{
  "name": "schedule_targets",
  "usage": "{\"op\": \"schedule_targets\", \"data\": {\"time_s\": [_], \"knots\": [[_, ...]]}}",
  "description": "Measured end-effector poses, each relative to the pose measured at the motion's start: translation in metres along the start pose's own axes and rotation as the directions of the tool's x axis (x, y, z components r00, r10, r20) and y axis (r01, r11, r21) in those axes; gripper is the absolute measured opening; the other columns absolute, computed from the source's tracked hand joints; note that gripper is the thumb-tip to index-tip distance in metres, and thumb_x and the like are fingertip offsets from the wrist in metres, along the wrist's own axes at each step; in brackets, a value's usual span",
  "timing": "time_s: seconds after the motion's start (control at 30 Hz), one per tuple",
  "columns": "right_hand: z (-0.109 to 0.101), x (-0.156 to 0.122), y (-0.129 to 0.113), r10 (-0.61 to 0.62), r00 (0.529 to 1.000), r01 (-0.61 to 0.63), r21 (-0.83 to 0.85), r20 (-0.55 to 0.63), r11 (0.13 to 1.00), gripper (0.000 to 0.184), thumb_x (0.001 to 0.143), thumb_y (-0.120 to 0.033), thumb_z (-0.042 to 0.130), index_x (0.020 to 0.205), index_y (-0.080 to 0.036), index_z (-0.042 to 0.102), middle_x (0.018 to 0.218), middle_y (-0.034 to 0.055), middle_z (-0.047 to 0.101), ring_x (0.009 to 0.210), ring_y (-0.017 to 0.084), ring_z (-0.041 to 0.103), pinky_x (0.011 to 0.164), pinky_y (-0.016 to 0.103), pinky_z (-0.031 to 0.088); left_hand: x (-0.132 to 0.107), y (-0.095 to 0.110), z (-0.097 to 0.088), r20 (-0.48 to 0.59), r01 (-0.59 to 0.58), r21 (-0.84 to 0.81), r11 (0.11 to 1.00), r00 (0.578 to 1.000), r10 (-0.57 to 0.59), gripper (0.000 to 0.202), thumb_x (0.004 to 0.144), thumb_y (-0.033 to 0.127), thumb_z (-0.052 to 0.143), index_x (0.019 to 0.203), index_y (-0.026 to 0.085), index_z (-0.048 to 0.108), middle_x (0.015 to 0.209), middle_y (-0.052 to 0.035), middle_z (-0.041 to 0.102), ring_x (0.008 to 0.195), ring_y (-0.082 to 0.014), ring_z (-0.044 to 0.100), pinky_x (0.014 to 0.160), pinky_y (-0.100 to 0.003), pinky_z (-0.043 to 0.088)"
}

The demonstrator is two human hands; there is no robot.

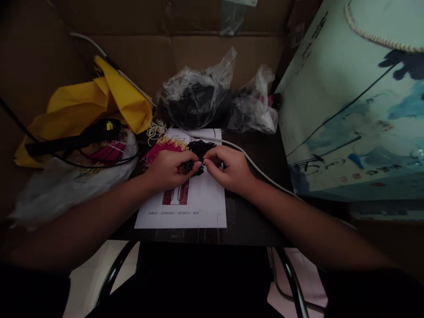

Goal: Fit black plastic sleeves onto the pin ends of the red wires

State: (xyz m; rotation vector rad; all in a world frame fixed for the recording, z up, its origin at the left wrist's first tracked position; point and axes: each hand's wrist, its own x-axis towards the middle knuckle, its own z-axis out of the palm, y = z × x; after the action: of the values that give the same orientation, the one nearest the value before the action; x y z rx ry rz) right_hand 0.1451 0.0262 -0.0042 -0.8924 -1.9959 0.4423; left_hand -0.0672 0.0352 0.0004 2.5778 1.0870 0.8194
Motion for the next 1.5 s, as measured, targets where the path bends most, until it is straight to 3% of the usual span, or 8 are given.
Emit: {"op": "schedule_targets", "data": {"time_s": [0.17,0.37,0.53,0.73,0.93,1.1,1.3,1.5], "knots": [[-0.004,-0.004,-0.002,-0.103,0.994,0.103,-0.005,-0.031,0.995,0.004,0.084,-0.019,0.063,0.080,-0.019,0.062,0.073,0.0005,0.064,0.065,0.011,0.058,0.062,0.025,0.046,0.000,0.001,0.000,-0.029,-0.008,0.130,0.991,1.000,0.012,0.040,0.090,0.047,0.051,0.064,0.017,0.056,0.056,0.0011,0.057,0.050,-0.0097,0.049,0.049,-0.025,0.026],[0.001,-0.010,-0.010,-0.250,0.966,0.248,0.032,0.069,0.968,0.003,0.082,-0.017,0.060,0.080,-0.019,0.059,0.069,-0.0002,0.060,0.062,0.010,0.054,0.058,0.025,0.044,-0.002,0.005,0.002,0.048,-0.025,0.114,0.993,0.999,0.020,0.040,0.090,0.044,0.051,0.060,0.018,0.052,0.053,0.0016,0.053,0.048,-0.0096,0.047,0.048,-0.025,0.024],[0.001,-0.010,-0.011,-0.263,0.964,0.262,0.028,0.037,0.965,0.005,0.080,-0.014,0.062,0.080,-0.018,0.059,0.071,0.0009,0.063,0.063,0.011,0.057,0.059,0.025,0.046,-0.004,0.009,0.000,0.070,-0.009,0.057,0.998,0.998,0.005,0.034,0.090,0.042,0.052,0.066,0.018,0.055,0.057,0.0015,0.058,0.050,-0.0091,0.051,0.048,-0.024,0.029],[-0.003,-0.009,-0.009,-0.177,0.983,0.178,0.011,-0.037,0.984,0.005,0.080,-0.017,0.062,0.079,-0.020,0.058,0.070,0.0011,0.063,0.063,0.012,0.059,0.059,0.026,0.048,-0.008,0.012,-0.001,0.041,-0.021,-0.064,0.998,0.999,0.024,0.019,0.086,0.028,0.057,0.102,0.021,0.063,0.081,0.0024,0.071,0.067,-0.0089,0.065,0.059,-0.020,0.043],[-0.006,-0.011,-0.021,-0.250,0.968,0.250,0.012,-0.025,0.968,0.006,0.081,-0.017,0.060,0.079,-0.021,0.056,0.067,0.0012,0.063,0.062,0.012,0.059,0.056,0.026,0.049,-0.008,0.014,-0.001,0.040,-0.028,-0.098,0.995,0.999,0.032,0.020,0.082,0.018,0.058,0.101,0.022,0.062,0.079,0.0050,0.071,0.064,-0.0071,0.065,0.057,-0.018,0.043],[-0.002,-0.014,-0.026,-0.369,0.929,0.370,-0.041,0.035,0.928,0.005,0.082,-0.019,0.060,0.081,-0.022,0.056,0.071,0.0013,0.065,0.064,0.012,0.062,0.059,0.026,0.051,-0.009,0.014,0.000,0.066,-0.018,-0.106,0.994,0.998,0.025,0.019,0.084,0.021,0.057,0.102,0.022,0.062,0.076,0.0043,0.071,0.062,-0.0078,0.066,0.055,-0.018,0.043],[0.001,-0.015,-0.021,-0.369,0.929,0.370,-0.068,0.033,0.926,0.005,0.082,-0.021,0.061,0.083,-0.023,0.056,0.073,0.0004,0.066,0.065,0.012,0.061,0.059,0.026,0.051,-0.011,0.018,0.000,0.122,0.043,-0.265,0.963,0.992,-0.010,0.013,0.092,0.026,0.051,0.101,0.021,0.059,0.062,0.0060,0.065,0.043,-0.0046,0.057,0.045,-0.016,0.040],[0.000,-0.015,-0.023,-0.383,0.923,0.384,-0.052,0.021,0.922,0.006,0.082,-0.019,0.062,0.082,-0.021,0.057,0.073,0.0010,0.066,0.065,0.012,0.061,0.060,0.026,0.051,-0.008,0.023,0.000,0.066,0.005,-0.288,0.958,0.998,0.015,0.017,0.094,0.032,0.051,0.094,0.018,0.060,0.069,0.0023,0.065,0.056,-0.0063,0.061,0.051,-0.016,0.042]]}}
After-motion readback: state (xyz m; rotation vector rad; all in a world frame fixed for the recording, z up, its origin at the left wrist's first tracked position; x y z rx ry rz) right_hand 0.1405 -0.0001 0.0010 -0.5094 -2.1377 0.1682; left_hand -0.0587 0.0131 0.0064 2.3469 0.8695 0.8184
